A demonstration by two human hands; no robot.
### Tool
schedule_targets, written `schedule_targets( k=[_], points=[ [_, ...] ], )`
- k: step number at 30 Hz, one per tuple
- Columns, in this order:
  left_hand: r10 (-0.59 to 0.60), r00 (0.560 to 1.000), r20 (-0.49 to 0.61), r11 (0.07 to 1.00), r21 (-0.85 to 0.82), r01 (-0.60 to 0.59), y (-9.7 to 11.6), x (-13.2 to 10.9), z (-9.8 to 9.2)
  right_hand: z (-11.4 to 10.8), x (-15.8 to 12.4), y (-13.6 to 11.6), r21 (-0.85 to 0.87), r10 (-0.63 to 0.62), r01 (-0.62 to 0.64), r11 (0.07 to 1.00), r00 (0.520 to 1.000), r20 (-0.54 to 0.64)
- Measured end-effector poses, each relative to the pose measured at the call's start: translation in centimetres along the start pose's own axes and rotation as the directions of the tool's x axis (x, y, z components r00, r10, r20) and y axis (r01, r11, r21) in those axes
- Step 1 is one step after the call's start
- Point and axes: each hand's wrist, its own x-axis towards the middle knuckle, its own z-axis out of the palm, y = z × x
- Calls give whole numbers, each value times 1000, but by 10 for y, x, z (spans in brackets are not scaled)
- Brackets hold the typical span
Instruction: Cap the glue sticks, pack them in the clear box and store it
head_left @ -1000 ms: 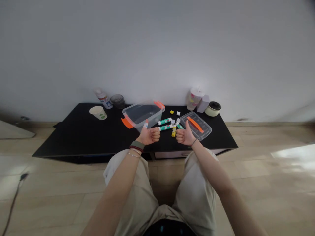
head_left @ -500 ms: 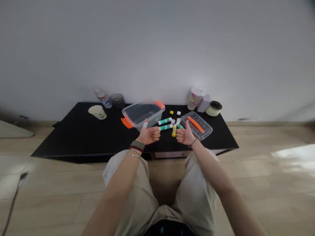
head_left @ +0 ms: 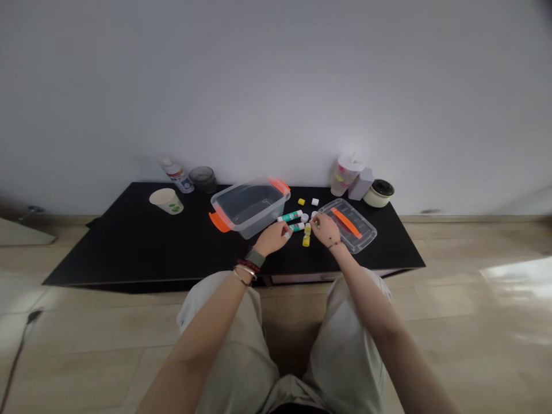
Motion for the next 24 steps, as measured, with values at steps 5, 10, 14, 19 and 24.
schedule_targets(
  k=[5,10,14,19,24],
  points=[
    [119,991,-57,958,270,-99,-4,1,10,11,23,4,-179,-39,41,983,999,14],
    [190,980,-50,885,440,-150,-9,6,17,25,43,10,-270,-57,65,961,998,39],
    [257,966,-44,834,514,-198,-10,9,18,35,48,14,-291,-63,82,953,995,73],
    [251,968,-26,798,571,-191,-16,12,24,36,50,13,-239,-93,102,966,995,48],
    [246,969,-14,777,601,-188,-23,15,33,28,48,13,12,-72,72,997,997,-27]
  ],
)
